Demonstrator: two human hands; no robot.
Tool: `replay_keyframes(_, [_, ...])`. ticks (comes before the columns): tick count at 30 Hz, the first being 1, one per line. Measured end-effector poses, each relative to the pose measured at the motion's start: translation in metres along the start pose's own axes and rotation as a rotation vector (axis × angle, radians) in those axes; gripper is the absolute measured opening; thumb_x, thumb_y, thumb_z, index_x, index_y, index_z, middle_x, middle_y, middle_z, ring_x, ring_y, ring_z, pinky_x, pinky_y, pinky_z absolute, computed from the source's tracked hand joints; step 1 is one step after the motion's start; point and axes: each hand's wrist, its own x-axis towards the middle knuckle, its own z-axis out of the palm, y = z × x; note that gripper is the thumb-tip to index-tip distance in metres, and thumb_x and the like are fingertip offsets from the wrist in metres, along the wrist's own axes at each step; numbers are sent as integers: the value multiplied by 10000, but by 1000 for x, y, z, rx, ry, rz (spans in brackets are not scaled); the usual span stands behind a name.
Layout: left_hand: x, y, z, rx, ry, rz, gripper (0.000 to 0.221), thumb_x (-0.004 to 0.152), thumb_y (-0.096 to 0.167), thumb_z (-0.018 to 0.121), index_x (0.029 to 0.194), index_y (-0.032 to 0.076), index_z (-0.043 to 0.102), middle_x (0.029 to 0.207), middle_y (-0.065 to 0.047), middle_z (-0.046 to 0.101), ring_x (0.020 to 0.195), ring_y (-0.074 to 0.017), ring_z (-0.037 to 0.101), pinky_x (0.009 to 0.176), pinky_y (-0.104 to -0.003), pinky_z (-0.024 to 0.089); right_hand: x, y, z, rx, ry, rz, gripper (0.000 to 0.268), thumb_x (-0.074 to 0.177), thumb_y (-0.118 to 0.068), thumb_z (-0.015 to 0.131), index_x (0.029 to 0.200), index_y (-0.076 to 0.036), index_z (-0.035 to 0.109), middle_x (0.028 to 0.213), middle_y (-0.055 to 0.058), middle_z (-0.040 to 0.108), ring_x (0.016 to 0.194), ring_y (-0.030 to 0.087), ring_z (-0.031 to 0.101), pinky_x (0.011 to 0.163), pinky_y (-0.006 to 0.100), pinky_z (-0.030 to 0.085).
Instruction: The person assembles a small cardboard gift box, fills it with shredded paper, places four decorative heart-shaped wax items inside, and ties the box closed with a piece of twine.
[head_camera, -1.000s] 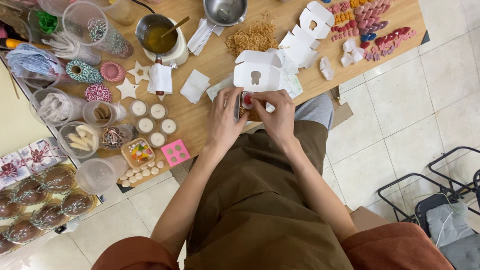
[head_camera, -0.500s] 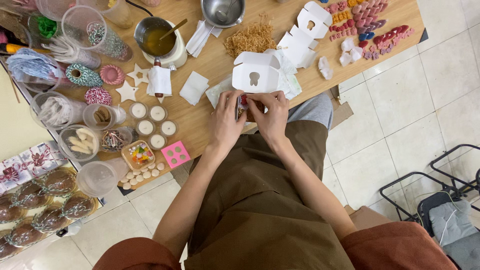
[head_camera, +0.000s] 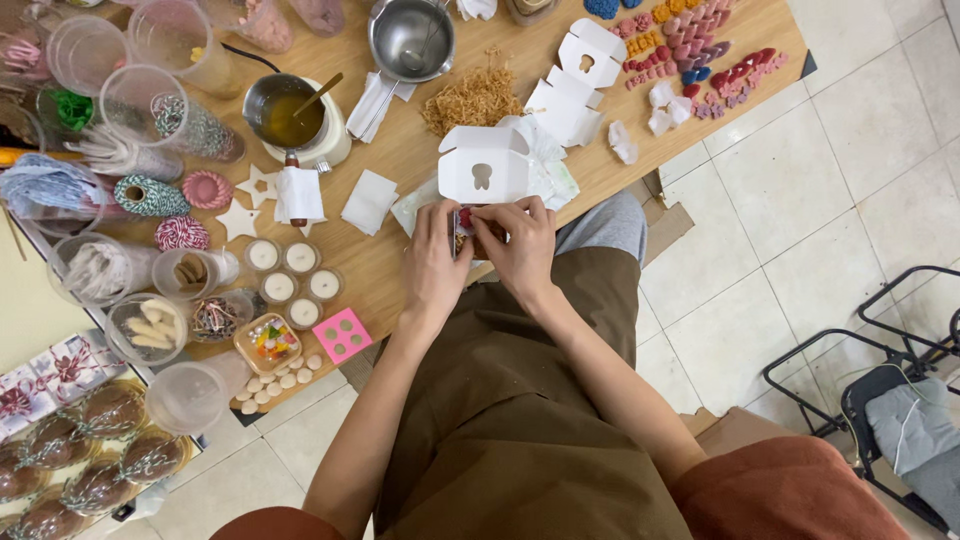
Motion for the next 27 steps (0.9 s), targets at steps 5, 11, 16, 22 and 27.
replay_keyframes(5, [-2, -2, 1, -4, 17, 7, 456, 849, 87, 776, 1227, 84, 522, 1238, -101, 568, 1122, -340, 640, 832, -461, 551, -5, 3, 2, 37, -1, 67, 123, 837, -162, 829, 957, -148, 812, 801, -59, 723, 820, 175, 538, 824, 348, 395])
replay_keyframes(11, [-3, 2, -1, 30, -5, -22, 431, 838, 102, 773, 1209, 115, 553, 1258, -76, 564, 1099, -314, 654, 802, -447, 562, -6, 2, 3, 43, -8, 67, 117, 840, -157, 826, 955, -149, 807, 773, -59, 705, 810, 179, 520, 816, 345, 387])
replay_keyframes(16, [-4, 2, -3, 21, -9, -40, 486, 841, 106, 776, 1266, 104, 540, 1278, -88, 561, 1125, -328, 646, 818, -451, 561, -3, -4, 2, 44, -29, 100, 103, 839, -169, 824, 942, -157, 815, 727, -51, 681, 787, 175, 519, 791, 347, 376])
replay_keyframes(22, [-3, 0, -2, 3, 24, -8, 558, 835, 108, 781, 1324, 92, 512, 1301, -110, 562, 1174, -343, 632, 892, -444, 558, 0, -7, -4, 46, -26, 75, 160, 841, -181, 827, 997, -157, 805, 828, -43, 720, 830, 194, 541, 803, 356, 382])
replay_keyframes(27, [-2, 12, -11, -28, -13, -45, 573, 875, 138, 792, 1367, 97, 500, 1328, -118, 554, 1169, -347, 635, 870, -436, 562, 5, -7, -20, 80, -17, 85, 239, 829, -205, 836, 1052, -138, 786, 916, -14, 741, 884, 201, 578, 833, 359, 396])
